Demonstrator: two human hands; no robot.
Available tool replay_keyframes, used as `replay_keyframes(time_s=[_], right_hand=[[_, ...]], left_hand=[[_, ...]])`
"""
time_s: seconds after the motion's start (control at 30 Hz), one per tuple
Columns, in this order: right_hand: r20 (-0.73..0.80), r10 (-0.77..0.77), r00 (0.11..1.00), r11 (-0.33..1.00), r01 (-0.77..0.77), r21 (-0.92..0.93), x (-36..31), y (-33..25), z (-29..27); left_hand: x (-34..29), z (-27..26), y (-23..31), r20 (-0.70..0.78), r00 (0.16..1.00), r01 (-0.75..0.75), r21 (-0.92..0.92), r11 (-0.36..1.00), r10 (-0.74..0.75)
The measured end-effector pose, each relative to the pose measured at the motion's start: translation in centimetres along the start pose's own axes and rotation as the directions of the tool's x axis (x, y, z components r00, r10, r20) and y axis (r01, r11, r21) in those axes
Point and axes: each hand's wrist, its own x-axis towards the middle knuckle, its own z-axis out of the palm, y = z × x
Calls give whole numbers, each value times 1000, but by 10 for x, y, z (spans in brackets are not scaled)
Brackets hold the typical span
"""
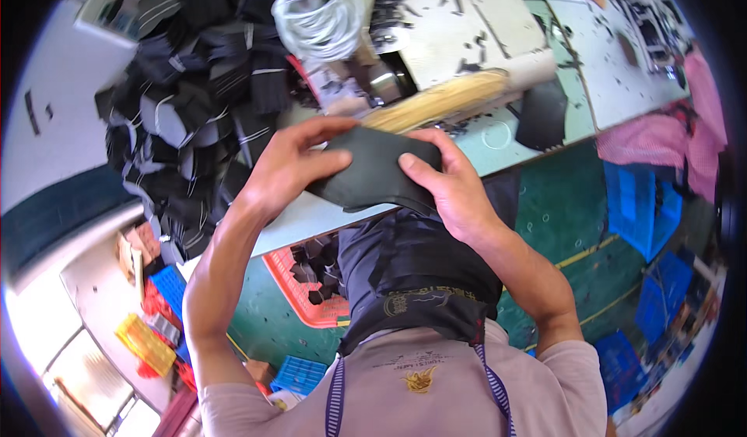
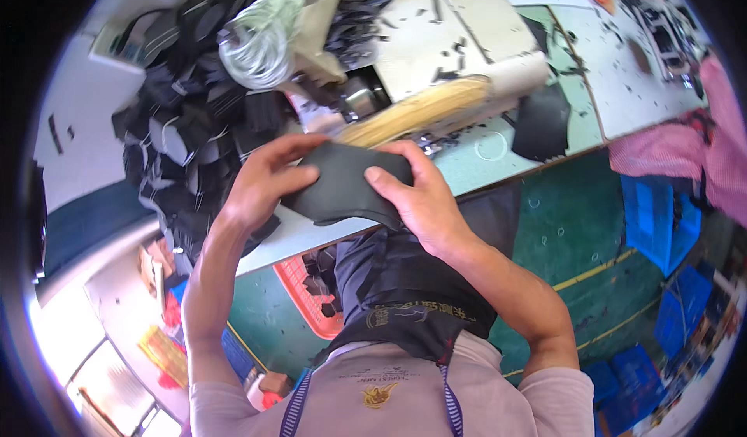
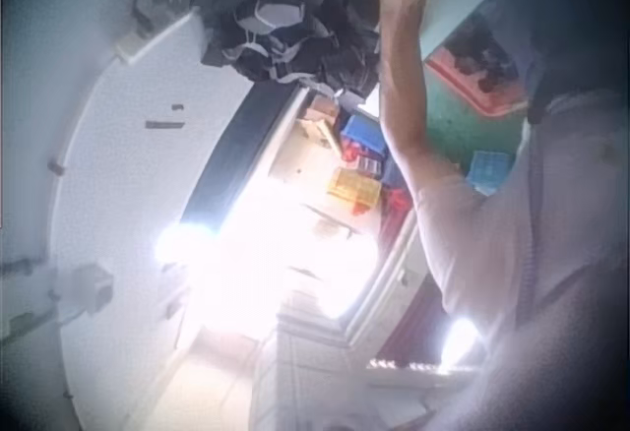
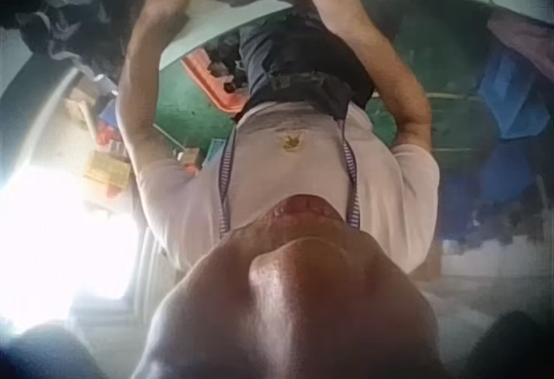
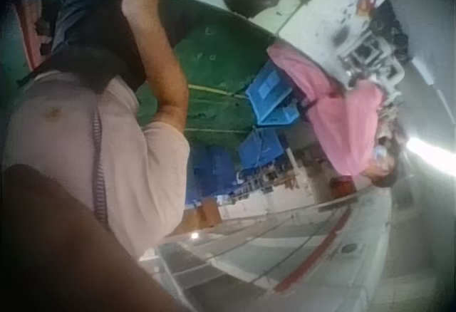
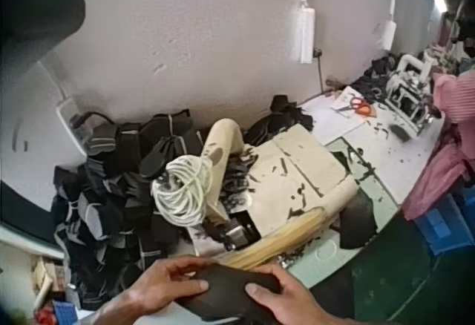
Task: The recorder is skiving or trimming the edges of black leather shoe components using an industrial machine.
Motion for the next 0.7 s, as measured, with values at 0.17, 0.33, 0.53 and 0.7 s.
replay_keyframes(time_s=[0.17, 0.33, 0.53, 0.7], right_hand=[[59, 235, 970, 939, -243, 242, 10, -6, 7], [72, 230, 971, 935, -241, 260, 14, -7, 12], [-157, 115, 981, 970, -77, 231, 9, -11, 0], [-153, 81, 985, 966, -40, 256, 6, -2, 2]], left_hand=[[27, -16, -6, -162, 979, 136, 48, 989, -127], [33, -22, -5, -253, 959, 182, 208, 961, -127], [46, -12, 5, -240, 970, 133, 409, 903, -34], [33, -20, -10, -150, 986, 86, 61, 994, -76]])
